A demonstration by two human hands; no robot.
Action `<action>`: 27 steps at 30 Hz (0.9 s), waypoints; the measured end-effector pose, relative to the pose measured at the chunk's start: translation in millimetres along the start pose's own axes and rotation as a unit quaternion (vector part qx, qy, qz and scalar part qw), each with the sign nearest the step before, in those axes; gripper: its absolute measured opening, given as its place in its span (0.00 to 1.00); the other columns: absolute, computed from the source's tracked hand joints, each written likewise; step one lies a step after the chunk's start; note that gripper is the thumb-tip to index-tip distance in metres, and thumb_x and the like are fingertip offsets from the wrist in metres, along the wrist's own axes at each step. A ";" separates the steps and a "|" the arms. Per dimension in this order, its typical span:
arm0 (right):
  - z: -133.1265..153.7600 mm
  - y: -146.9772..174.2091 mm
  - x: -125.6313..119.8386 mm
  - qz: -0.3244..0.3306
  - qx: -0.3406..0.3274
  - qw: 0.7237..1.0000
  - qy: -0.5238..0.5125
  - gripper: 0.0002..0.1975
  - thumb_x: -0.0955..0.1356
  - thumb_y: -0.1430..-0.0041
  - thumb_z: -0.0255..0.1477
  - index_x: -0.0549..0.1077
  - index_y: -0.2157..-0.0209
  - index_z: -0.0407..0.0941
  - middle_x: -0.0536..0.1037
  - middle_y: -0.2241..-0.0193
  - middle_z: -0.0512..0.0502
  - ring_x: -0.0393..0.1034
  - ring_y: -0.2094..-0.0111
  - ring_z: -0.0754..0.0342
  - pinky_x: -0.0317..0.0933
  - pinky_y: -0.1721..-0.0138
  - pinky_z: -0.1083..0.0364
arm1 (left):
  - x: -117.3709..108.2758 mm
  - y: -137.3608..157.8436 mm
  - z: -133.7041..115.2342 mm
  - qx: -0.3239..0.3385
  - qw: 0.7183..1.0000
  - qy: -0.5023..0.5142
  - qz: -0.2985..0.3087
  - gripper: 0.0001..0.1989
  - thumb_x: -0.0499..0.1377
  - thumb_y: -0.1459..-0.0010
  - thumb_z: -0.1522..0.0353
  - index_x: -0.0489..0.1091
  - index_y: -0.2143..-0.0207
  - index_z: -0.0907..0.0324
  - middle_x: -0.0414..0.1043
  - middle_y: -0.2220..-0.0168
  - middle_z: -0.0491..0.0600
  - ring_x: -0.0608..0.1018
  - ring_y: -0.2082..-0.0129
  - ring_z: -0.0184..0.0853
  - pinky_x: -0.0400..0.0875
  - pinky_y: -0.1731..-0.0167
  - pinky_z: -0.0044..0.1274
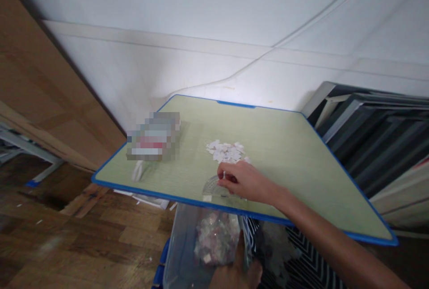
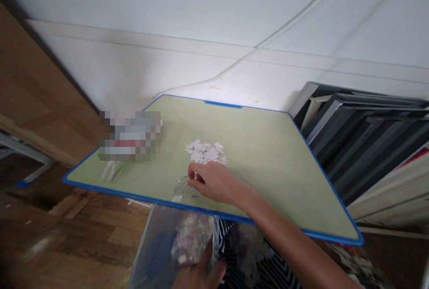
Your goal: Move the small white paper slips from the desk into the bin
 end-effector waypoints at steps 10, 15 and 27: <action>8.0 4.2 7.6 0.006 -0.012 0.999 -0.048 0.03 0.66 0.45 0.27 0.71 0.69 0.41 0.69 0.82 0.54 0.59 0.79 0.63 0.49 0.75 0.62 | 10.0 -0.9 20.0 0.008 0.999 -0.030 0.014 0.19 0.51 0.43 0.76 0.67 0.52 0.51 0.56 0.41 0.58 0.78 0.72 0.37 0.72 0.77 0.23; 17.8 6.8 10.4 0.019 -0.009 0.996 -0.089 0.03 0.66 0.46 0.26 0.71 0.70 0.41 0.68 0.84 0.55 0.58 0.81 0.64 0.49 0.77 0.63 | 19.0 1.3 20.7 0.012 0.999 -0.031 0.019 0.20 0.51 0.44 0.76 0.67 0.51 0.51 0.57 0.41 0.59 0.78 0.73 0.37 0.72 0.79 0.22; -73.0 71.6 -51.3 -0.156 0.099 0.979 -0.081 0.12 0.63 0.42 0.33 0.74 0.64 0.41 0.77 0.77 0.47 0.66 0.82 0.60 0.59 0.80 0.60 | 6.8 3.8 20.4 0.031 0.999 -0.037 0.025 0.24 0.52 0.47 0.79 0.65 0.48 0.53 0.53 0.41 0.63 0.78 0.73 0.38 0.72 0.78 0.23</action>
Point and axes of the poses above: each hand's wrist, its own y-axis away from the middle knuckle, its own x-axis out of the palm, z = x × y, the point moved 6 cm from there along -y, towards the middle knuckle
